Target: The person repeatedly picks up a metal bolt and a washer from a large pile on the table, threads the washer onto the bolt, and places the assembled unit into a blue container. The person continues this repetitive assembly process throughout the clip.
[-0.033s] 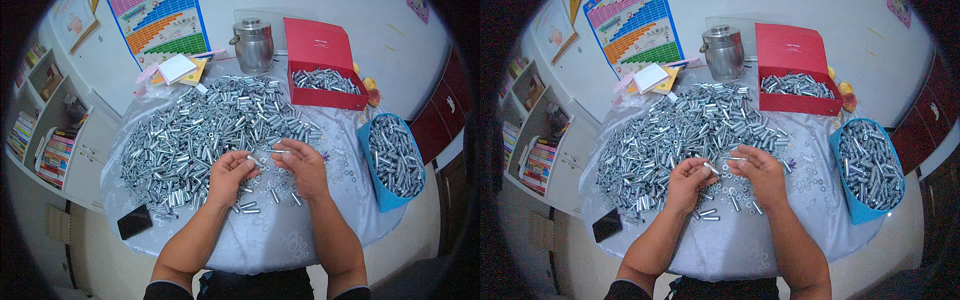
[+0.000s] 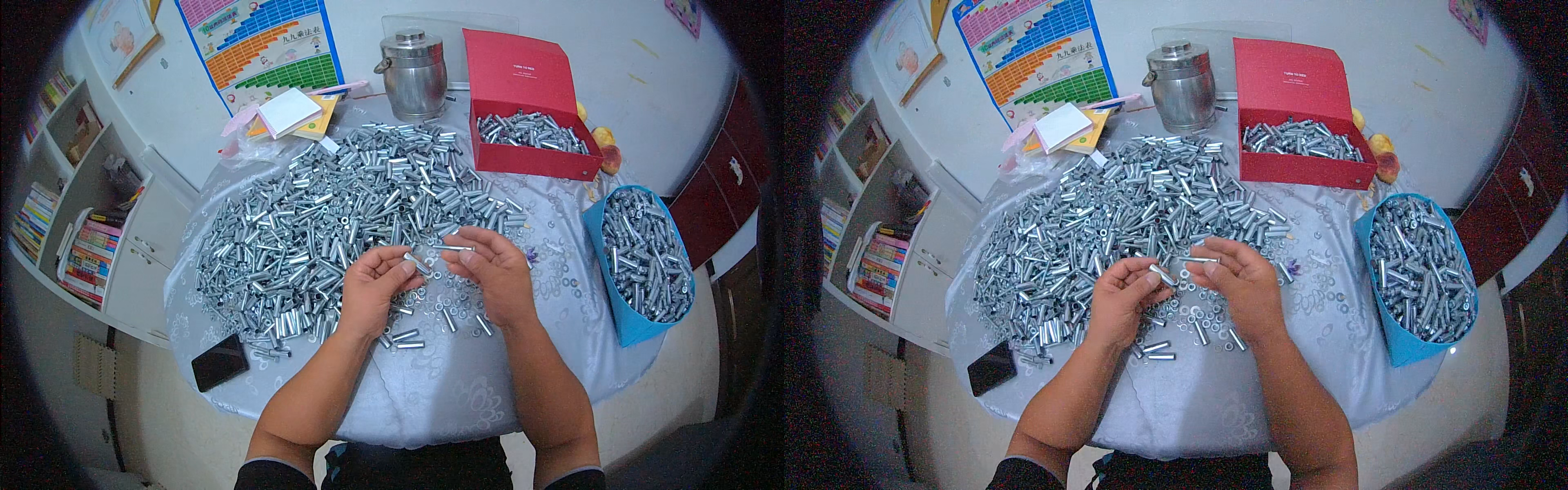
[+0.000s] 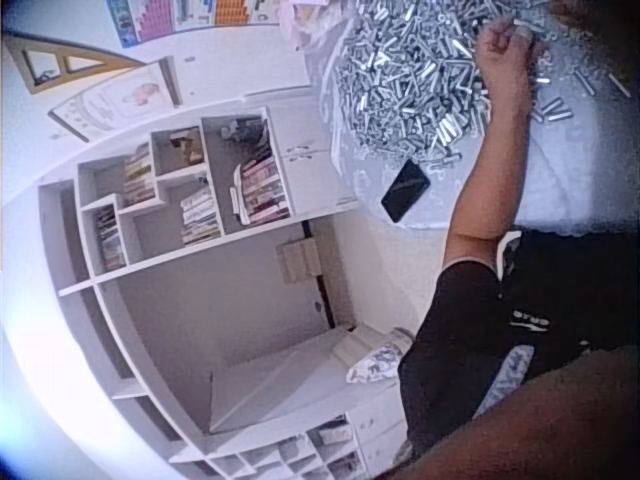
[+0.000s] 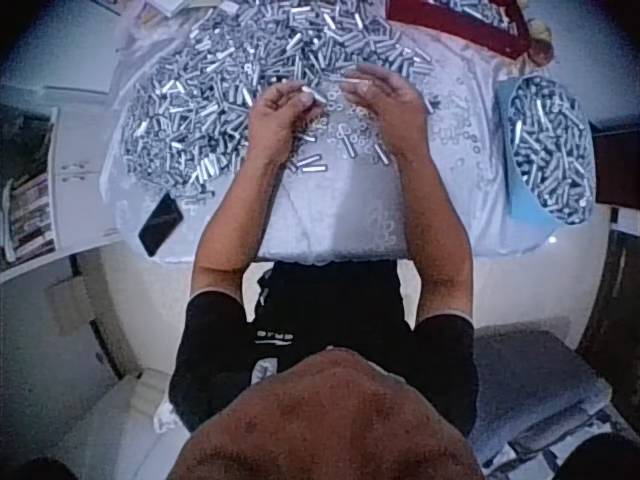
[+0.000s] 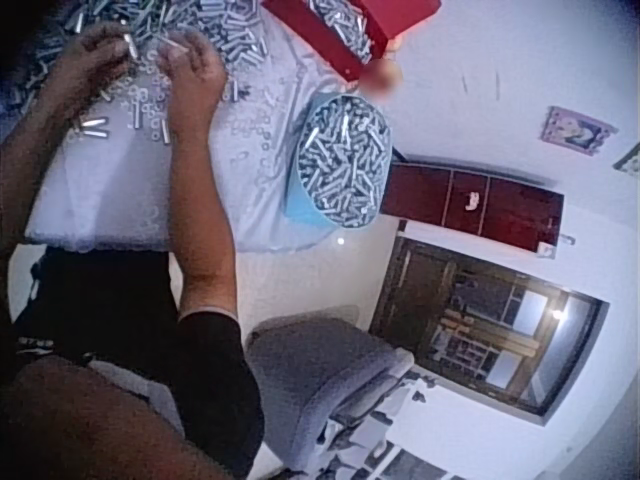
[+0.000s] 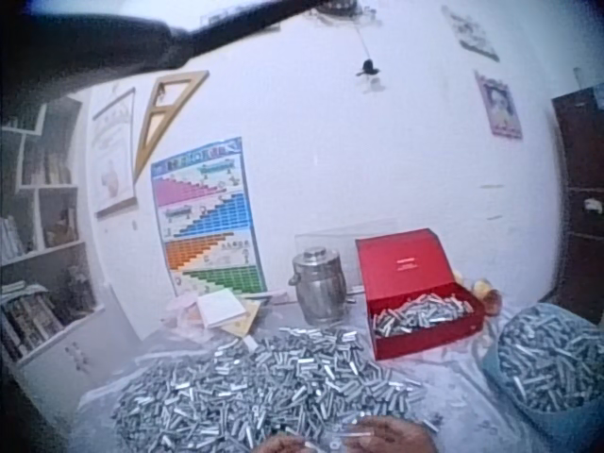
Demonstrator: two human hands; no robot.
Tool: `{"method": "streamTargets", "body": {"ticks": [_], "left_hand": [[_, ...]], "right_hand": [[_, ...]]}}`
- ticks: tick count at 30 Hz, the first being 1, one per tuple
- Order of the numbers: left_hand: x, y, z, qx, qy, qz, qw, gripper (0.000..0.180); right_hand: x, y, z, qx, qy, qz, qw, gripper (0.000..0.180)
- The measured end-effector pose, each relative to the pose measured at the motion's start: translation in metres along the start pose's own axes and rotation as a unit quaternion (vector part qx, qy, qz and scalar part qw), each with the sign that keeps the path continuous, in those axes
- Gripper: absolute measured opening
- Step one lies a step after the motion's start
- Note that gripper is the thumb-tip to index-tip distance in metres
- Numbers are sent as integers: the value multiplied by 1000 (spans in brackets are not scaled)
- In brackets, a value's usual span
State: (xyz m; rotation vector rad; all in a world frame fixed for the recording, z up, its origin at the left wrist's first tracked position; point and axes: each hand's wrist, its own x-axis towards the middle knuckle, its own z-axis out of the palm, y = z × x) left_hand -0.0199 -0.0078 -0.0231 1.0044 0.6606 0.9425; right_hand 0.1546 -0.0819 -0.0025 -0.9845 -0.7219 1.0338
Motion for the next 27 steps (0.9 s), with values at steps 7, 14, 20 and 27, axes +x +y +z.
{"method": "streamTargets", "body": {"ticks": [7, 14, 20, 27], "left_hand": [[-5, 3, 7, -38, -31, -21, 999, 23], [-6, -6, 6, 43, -65, 28, 997, 25], [-7, -4, 6, 58, -65, 29, 996, 26], [-5, -8, 4, 110, -73, 58, 990, 23]], "right_hand": [[0, -2, 2, 8, 58, 6, 998, 19], [-1, 4, 1, -26, 46, -49, 997, 18], [-3, 1, 3, -53, 40, -55, 996, 19], [-3, 3, 3, -53, 37, -72, 995, 17]]}}
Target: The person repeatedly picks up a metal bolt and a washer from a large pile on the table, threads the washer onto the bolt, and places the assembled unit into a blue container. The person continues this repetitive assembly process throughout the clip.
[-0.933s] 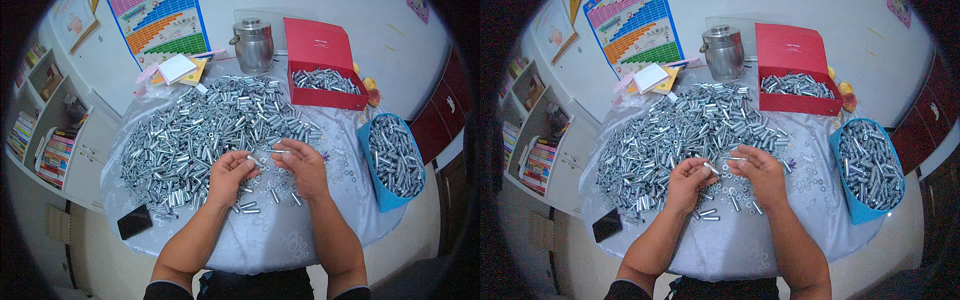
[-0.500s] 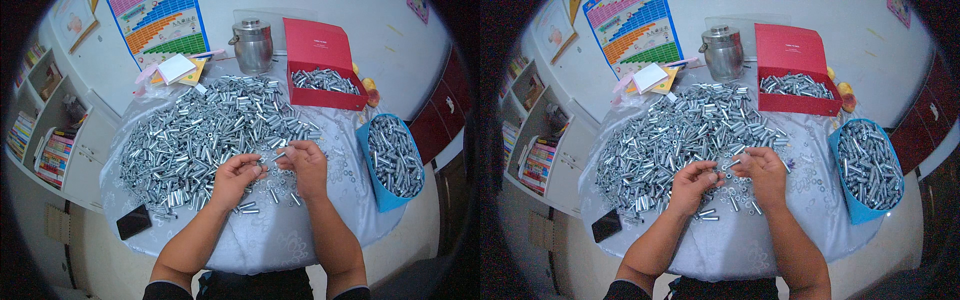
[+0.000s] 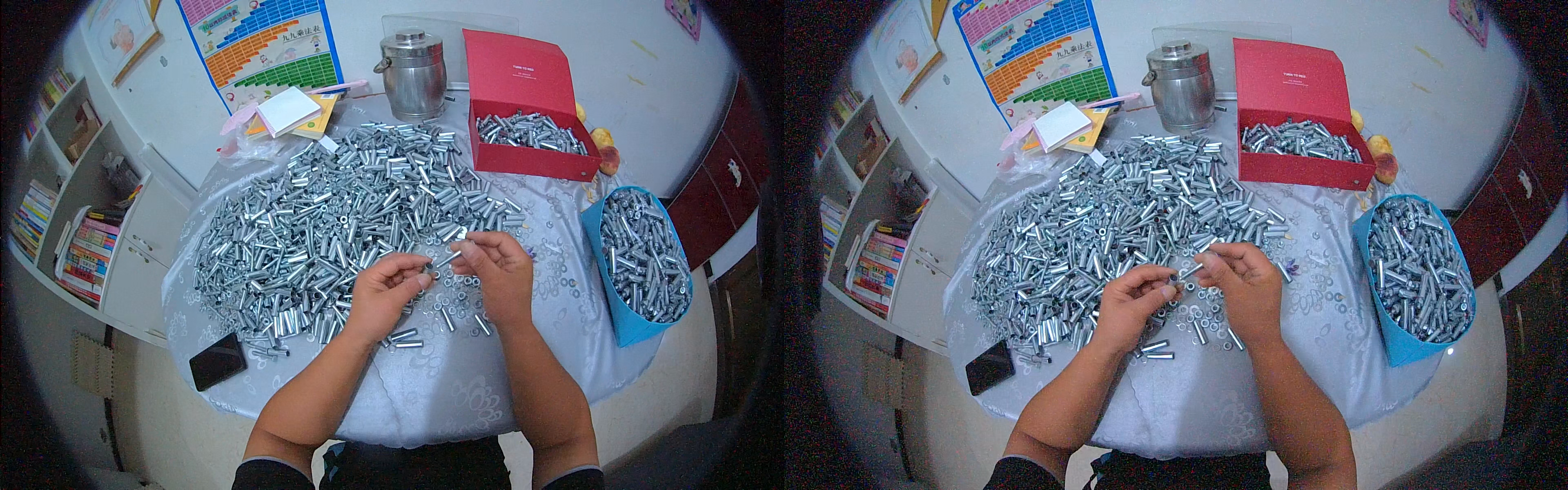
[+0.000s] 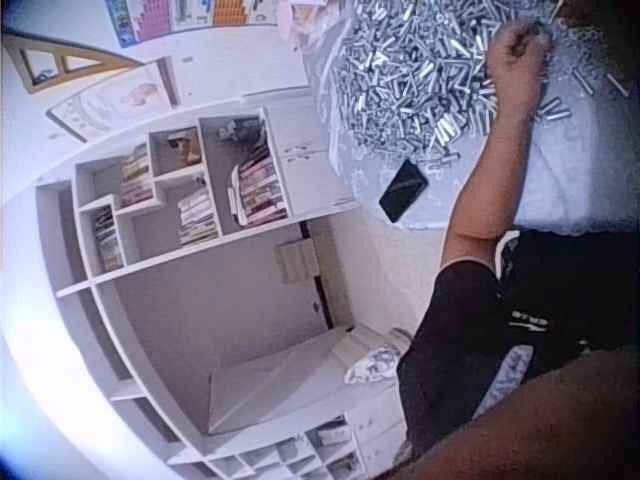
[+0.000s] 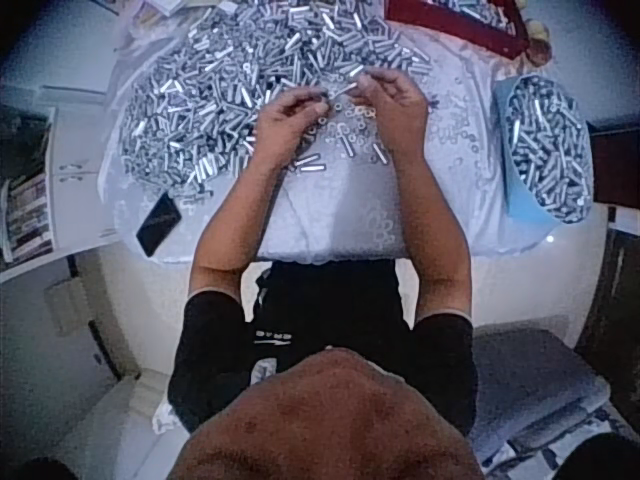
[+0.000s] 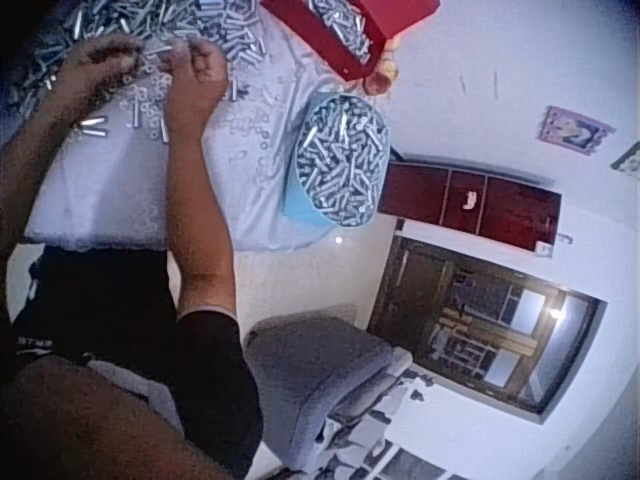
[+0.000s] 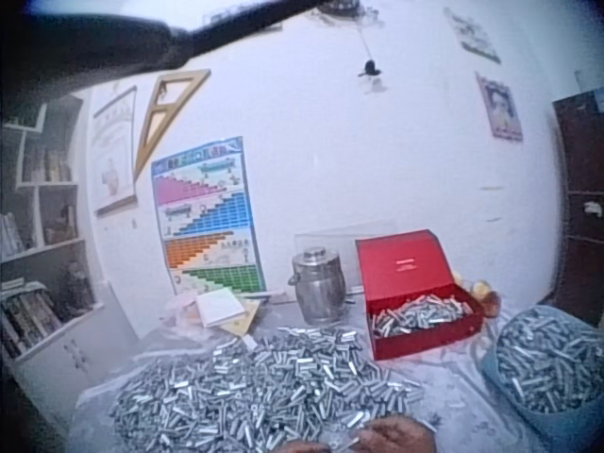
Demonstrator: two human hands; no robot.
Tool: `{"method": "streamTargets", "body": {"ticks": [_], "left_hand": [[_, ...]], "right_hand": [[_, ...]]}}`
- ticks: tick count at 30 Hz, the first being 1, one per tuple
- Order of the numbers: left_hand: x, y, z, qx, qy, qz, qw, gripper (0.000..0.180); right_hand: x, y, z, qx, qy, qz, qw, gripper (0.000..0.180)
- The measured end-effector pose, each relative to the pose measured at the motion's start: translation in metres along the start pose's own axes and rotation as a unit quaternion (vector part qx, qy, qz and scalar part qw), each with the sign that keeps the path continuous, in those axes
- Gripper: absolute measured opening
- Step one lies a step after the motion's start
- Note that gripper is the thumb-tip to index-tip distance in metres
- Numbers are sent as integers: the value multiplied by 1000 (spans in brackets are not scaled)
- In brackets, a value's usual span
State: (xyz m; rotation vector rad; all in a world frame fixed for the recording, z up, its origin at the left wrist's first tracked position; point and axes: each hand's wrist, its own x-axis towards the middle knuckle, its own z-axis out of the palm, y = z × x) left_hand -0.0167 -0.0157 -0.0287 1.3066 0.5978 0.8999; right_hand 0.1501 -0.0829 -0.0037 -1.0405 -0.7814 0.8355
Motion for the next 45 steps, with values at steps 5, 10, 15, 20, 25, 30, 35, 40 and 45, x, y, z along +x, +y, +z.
{"method": "streamTargets", "body": {"ticks": [5, 10, 15, 20, 25, 30, 35, 40, 45], "left_hand": [[-2, -1, 1, 22, -14, -8, 1000, 24], [-4, 6, 2, -26, -25, -73, 997, 28], [-2, 13, 5, -63, -9, -88, 994, 26], [2, 10, 0, -196, 42, -91, 975, 21], [2, 9, -5, -240, 36, -106, 964, 14], [1, 10, 1, -228, 56, -104, 967, 14], [1, 11, 5, -218, 68, -99, 968, 13], [-1, 11, 10, -202, 63, -107, 971, 11], [1, 7, 6, -217, 88, -111, 966, 13]], "right_hand": [[-4, 4, 3, -29, 1, -25, 999, 16], [-6, 7, 1, -110, -18, -51, 992, 16], [0, 5, -1, -31, 31, -33, 999, 16], [-2, 4, -1, -23, -1, -10, 1000, 13], [-2, 5, 3, 0, 0, -28, 1000, 13], [-1, 5, 3, 3, 27, -31, 999, 14], [0, 5, 1, 1, 47, -44, 998, 15], [-5, 10, 3, -56, 45, -42, 997, 11], [-12, 12, 10, -147, -3, -41, 988, 12]]}}
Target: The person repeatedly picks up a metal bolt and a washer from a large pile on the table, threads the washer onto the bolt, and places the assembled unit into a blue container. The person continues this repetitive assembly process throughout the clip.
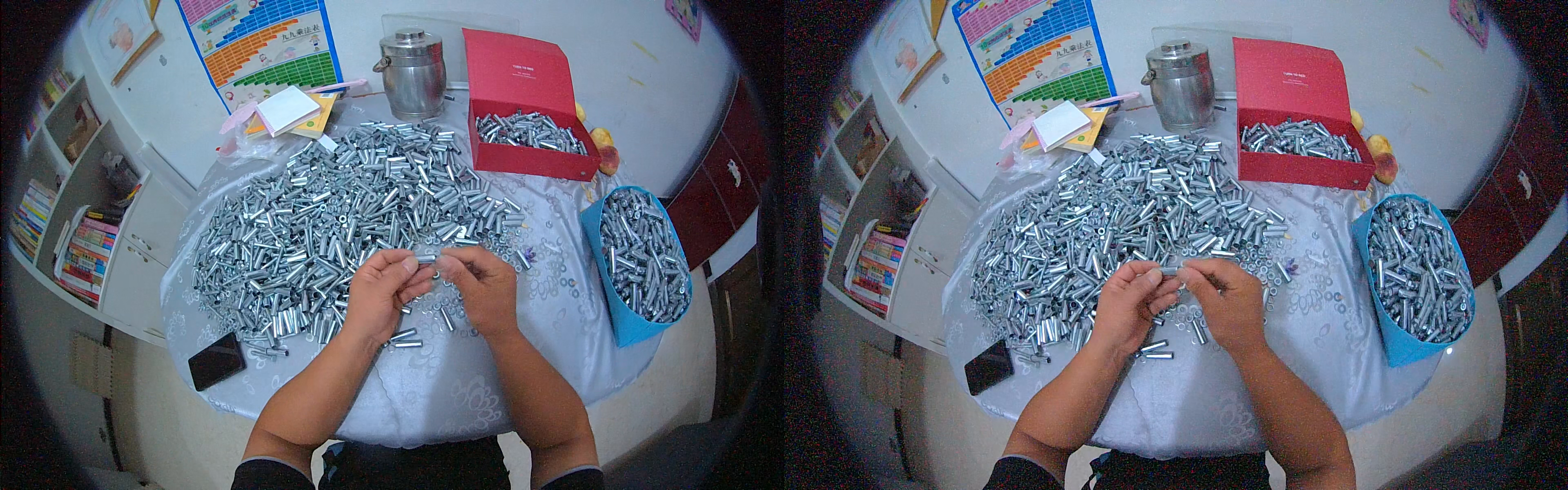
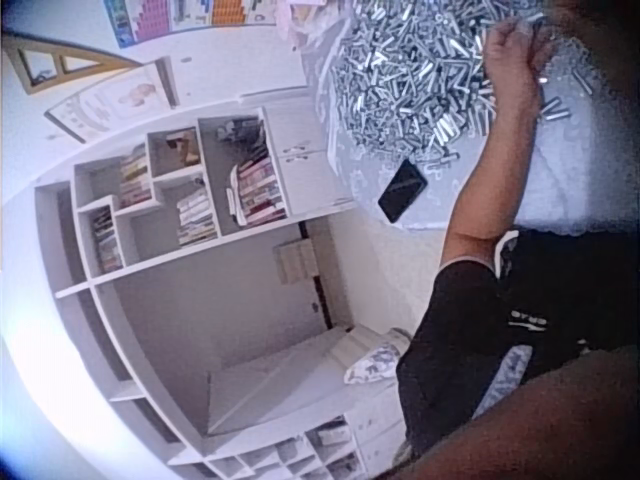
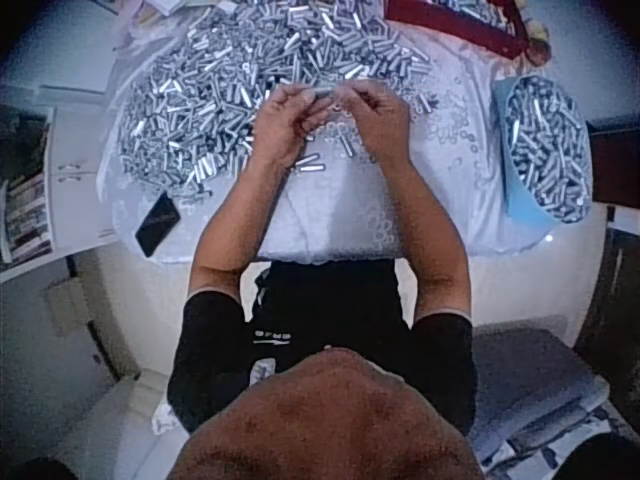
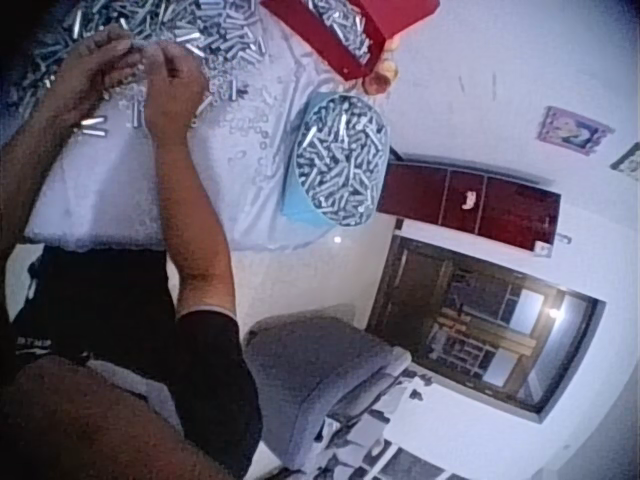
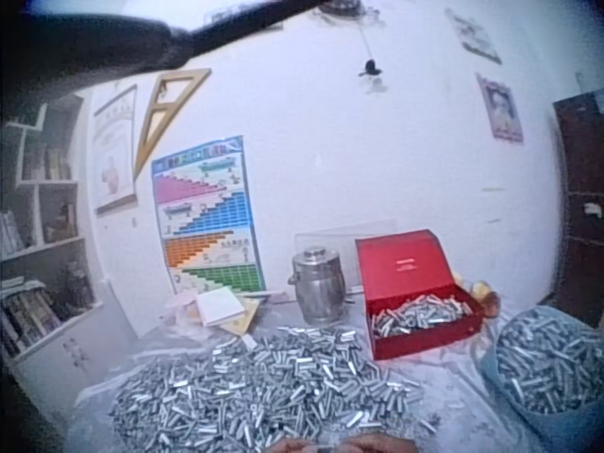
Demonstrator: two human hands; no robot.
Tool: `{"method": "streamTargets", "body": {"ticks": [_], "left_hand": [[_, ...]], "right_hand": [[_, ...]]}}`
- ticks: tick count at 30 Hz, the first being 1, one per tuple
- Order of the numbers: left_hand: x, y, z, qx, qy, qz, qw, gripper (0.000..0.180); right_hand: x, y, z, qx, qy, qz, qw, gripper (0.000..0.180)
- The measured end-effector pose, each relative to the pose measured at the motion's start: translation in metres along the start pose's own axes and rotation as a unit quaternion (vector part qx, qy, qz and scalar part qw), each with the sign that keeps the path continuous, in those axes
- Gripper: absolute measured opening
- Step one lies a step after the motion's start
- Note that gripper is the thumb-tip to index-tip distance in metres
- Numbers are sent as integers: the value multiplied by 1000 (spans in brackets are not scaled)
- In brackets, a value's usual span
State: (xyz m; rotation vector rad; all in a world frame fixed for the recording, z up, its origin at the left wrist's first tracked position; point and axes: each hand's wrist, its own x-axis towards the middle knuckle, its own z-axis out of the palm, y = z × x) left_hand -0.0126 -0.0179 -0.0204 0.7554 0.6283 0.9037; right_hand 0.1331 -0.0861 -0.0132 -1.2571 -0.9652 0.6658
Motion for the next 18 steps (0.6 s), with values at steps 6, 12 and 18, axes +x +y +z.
{"method": "streamTargets", "body": {"ticks": [6, 12, 18], "left_hand": [[1, 5, -4, -25, -4, -13, 1000, 20], [2, 7, -12, -130, -68, -50, 988, 25], [0, 8, -8, -152, -98, -95, 979, 32]], "right_hand": [[5, 0, -8, -19, -66, 27, 997, 14], [7, -1, -9, 4, -88, 28, 996, 12], [7, 3, -6, -56, -60, -65, 994, 11]]}}
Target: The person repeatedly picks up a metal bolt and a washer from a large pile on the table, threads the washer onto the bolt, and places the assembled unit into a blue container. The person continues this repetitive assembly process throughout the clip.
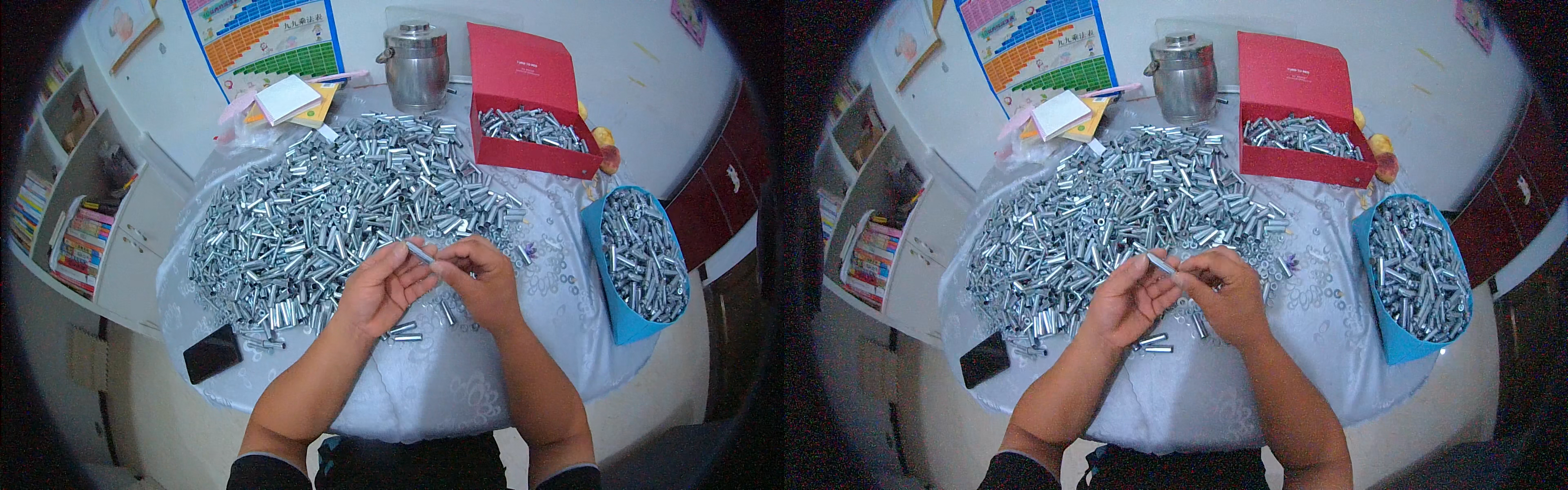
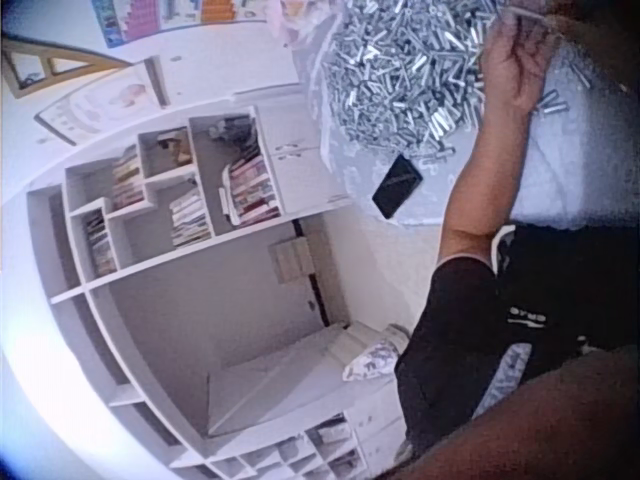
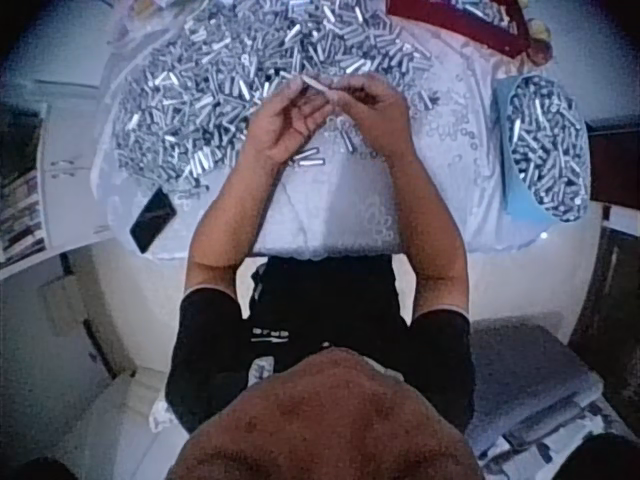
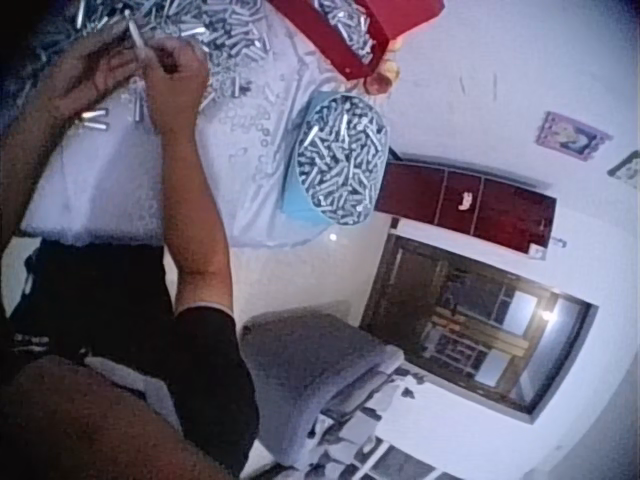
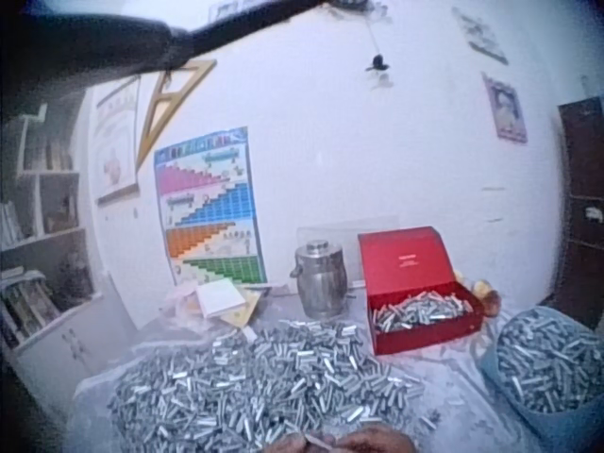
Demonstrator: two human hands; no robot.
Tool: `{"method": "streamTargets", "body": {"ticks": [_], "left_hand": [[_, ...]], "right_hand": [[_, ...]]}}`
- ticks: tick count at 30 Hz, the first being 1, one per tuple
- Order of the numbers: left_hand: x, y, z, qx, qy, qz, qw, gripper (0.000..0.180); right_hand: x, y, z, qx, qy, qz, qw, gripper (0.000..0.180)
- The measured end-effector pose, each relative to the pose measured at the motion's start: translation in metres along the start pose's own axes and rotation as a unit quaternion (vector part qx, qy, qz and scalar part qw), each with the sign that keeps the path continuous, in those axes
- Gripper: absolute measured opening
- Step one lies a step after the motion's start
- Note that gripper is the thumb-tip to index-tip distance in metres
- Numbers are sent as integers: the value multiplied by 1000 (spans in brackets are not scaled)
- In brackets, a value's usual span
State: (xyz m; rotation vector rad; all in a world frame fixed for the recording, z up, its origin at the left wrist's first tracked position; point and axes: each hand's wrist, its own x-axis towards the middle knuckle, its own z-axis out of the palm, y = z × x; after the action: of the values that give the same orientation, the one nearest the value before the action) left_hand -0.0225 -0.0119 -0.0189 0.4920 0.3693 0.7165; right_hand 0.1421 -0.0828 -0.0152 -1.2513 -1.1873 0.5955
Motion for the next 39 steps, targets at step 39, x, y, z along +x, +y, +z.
{"method": "streamTargets", "body": {"ticks": [39], "left_hand": [[-5, -10, 4, 624, 10, 254, 739, 28]], "right_hand": [[12, 2, -14, 180, -64, 205, 960, 14]]}}
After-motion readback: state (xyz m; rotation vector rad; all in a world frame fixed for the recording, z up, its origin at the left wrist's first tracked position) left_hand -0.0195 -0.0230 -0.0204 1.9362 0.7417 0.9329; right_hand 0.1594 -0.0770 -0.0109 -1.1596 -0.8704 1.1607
